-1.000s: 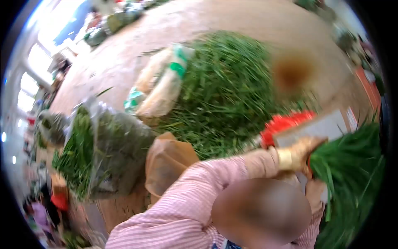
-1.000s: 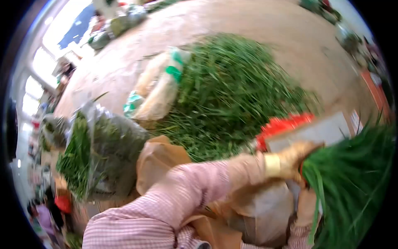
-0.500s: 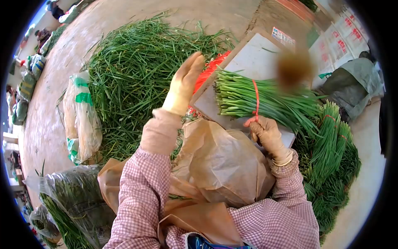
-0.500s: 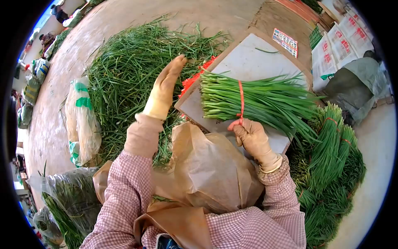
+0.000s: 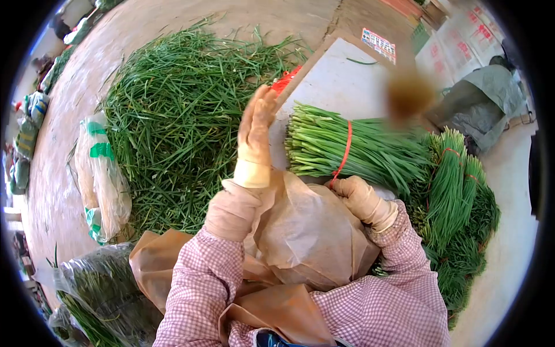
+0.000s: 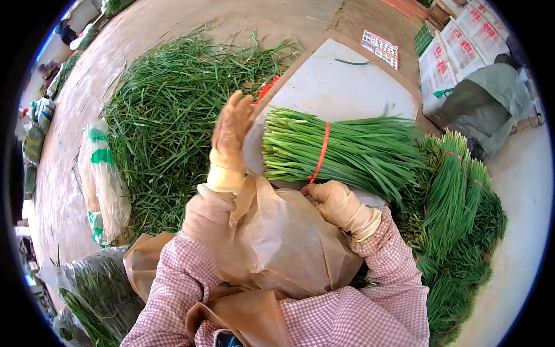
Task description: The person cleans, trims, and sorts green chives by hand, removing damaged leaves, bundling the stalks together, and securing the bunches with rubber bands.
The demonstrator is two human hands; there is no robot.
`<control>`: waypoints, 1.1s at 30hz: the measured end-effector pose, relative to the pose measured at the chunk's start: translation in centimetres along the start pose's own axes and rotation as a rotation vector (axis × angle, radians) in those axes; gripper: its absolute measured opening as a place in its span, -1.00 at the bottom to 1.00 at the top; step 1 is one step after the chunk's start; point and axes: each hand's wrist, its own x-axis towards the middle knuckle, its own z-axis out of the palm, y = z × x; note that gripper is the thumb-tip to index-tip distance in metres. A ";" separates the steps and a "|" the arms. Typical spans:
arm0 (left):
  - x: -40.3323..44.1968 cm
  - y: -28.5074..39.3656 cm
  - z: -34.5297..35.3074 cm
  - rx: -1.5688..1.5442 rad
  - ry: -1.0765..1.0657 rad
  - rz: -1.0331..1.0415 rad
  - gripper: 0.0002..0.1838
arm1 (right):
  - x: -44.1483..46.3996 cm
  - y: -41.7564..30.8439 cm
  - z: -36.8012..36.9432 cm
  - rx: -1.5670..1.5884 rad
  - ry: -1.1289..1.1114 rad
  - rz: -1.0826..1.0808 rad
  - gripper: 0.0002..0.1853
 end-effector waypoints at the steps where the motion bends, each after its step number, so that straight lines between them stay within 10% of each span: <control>1: 0.2 0.5 0.3 0.134 -0.018 0.052 -0.38 | -0.1 0.1 0.0 -0.029 0.012 -0.020 -0.81; 4: 1.5 1.7 2.0 0.374 -0.093 0.142 -0.45 | 0.0 -0.1 0.2 -0.112 0.028 -0.100 -0.80; 7: 2.2 3.2 4.7 1.299 -0.460 0.309 -0.57 | 0.1 1.3 1.2 -0.163 0.081 -0.138 -0.81; 12: 5.2 1.9 6.0 1.246 -0.695 -0.033 -0.70 | -0.3 1.5 1.4 -0.137 0.147 -0.159 -0.82; 22: 6.1 0.5 -0.2 0.174 0.103 -0.205 -0.78 | -0.6 0.0 0.4 -0.166 0.100 -0.110 -0.80; 26: 6.7 1.6 -1.1 0.815 0.244 0.225 -0.72 | -0.4 0.3 0.8 -0.133 0.146 -0.132 -0.81; 30: 3.2 3.9 4.4 1.232 -0.604 0.548 -0.83 | -0.4 0.4 0.9 -0.204 0.114 -0.114 -0.84; 33: 2.7 3.6 5.4 1.406 -0.627 0.439 -0.80 | -0.6 0.9 1.2 -0.191 0.159 -0.118 -0.87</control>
